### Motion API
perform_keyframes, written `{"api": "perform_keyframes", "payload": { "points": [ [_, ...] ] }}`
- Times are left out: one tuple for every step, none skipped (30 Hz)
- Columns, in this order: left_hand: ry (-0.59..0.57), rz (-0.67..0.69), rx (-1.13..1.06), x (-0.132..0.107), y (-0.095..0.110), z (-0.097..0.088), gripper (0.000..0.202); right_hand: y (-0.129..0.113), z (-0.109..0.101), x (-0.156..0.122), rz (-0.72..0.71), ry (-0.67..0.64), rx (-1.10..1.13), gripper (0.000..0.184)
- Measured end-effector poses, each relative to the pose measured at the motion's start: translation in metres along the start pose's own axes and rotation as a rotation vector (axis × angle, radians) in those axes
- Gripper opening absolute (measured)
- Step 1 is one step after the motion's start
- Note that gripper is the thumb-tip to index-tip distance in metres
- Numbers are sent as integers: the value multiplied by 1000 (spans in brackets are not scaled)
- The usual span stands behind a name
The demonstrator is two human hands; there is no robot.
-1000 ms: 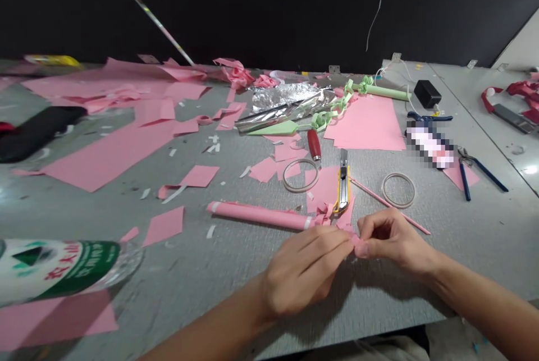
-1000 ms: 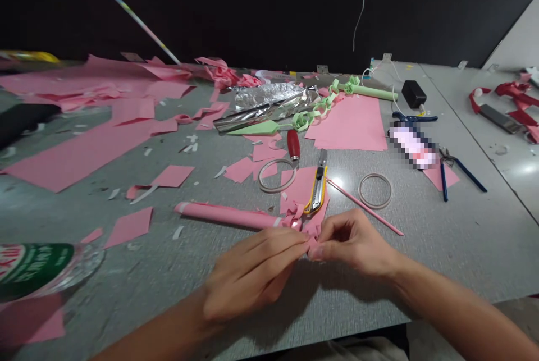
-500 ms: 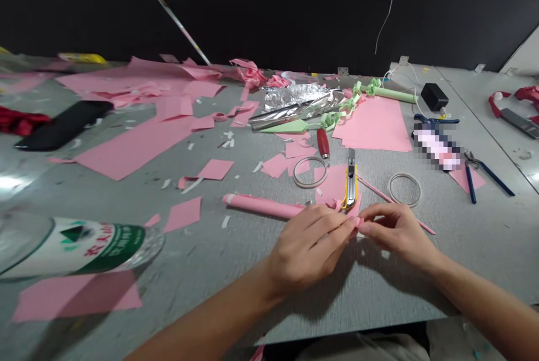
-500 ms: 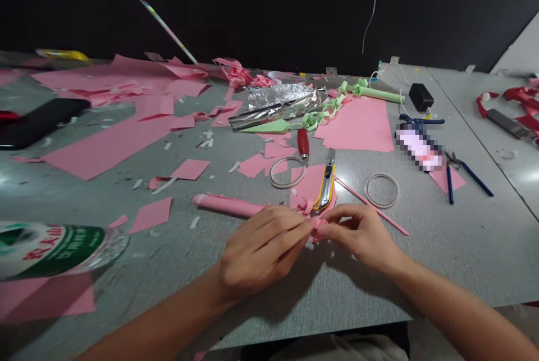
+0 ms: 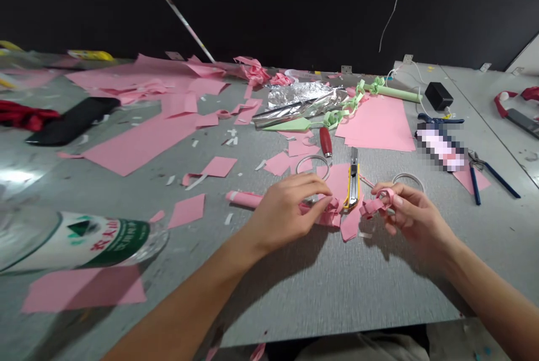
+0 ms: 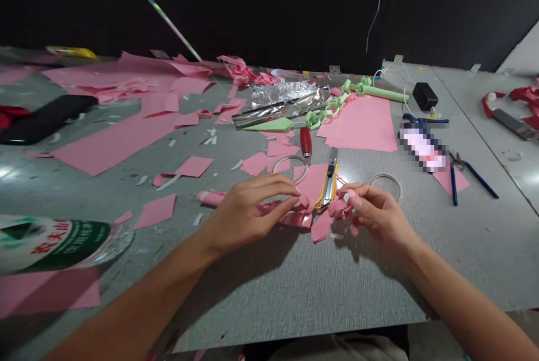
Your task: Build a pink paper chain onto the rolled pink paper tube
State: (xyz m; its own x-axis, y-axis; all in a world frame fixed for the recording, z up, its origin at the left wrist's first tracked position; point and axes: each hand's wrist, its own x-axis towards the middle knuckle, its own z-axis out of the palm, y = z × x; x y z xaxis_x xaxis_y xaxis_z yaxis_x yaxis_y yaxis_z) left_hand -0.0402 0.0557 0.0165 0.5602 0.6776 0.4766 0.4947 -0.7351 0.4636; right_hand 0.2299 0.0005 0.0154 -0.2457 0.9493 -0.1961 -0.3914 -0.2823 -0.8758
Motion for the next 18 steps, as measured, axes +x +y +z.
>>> {"api": "perform_keyframes", "payload": {
  "points": [
    [-36, -29, -4, 0, -1, 1, 16, 0, 0, 0, 6, 9, 10, 25],
    [-65, -54, -9, -1, -1, 2, 18, -1, 0, -1, 13, 17, 18, 26],
    [-85, -73, -14, -2, 1, 4, 19, -2, 1, -2, 17, 24, 26, 27],
    [-99, -88, -13, -2, 2, 6, 20, -2, 1, -2, 18, 28, 33, 28],
    [-109, -101, -6, -3, 4, 8, 21, -4, 2, -2, 17, 34, 37, 29],
    [-112, -111, 9, -4, 5, 11, 24, -5, 2, -2, 19, 39, 37, 30],
    [-111, -116, 28, -4, 6, 14, 26, -5, 1, -2, 22, 46, 35, 32],
    [-107, -116, 49, -5, 7, 16, 28, -6, 1, -2, 25, 51, 32, 33],
    [-105, -112, 68, -5, 7, 18, 29, -6, 1, -1, 28, 54, 31, 33],
    [-106, -105, 81, -5, 7, 20, 28, -6, 0, -1, 32, 52, 31, 32],
    [-104, -95, 90, -5, 6, 20, 27, -6, -1, 0, 32, 46, 33, 31],
    [-98, -86, 93, -5, 6, 20, 25, -5, -1, 0, 29, 41, 35, 30],
    [-83, -78, 85, -4, 7, 19, 25, -4, -1, -1, 22, 36, 33, 29],
    [-57, -72, 60, -3, 8, 17, 23, -4, -1, -1, 12, 28, 24, 28],
    [-25, -69, 13, -3, 11, 14, 22, -3, -1, -2, -4, 16, 2, 26],
    [13, -67, -56, -3, 14, 11, 19, -3, 1, -4, -25, -5, -32, 24],
    [50, -60, -139, -3, 18, 8, 15, -4, 2, -5, -49, -39, -80, 22],
    [78, -47, -225, -3, 23, 5, 11, -5, 4, -7, -78, -84, -141, 20]
  ]
}}
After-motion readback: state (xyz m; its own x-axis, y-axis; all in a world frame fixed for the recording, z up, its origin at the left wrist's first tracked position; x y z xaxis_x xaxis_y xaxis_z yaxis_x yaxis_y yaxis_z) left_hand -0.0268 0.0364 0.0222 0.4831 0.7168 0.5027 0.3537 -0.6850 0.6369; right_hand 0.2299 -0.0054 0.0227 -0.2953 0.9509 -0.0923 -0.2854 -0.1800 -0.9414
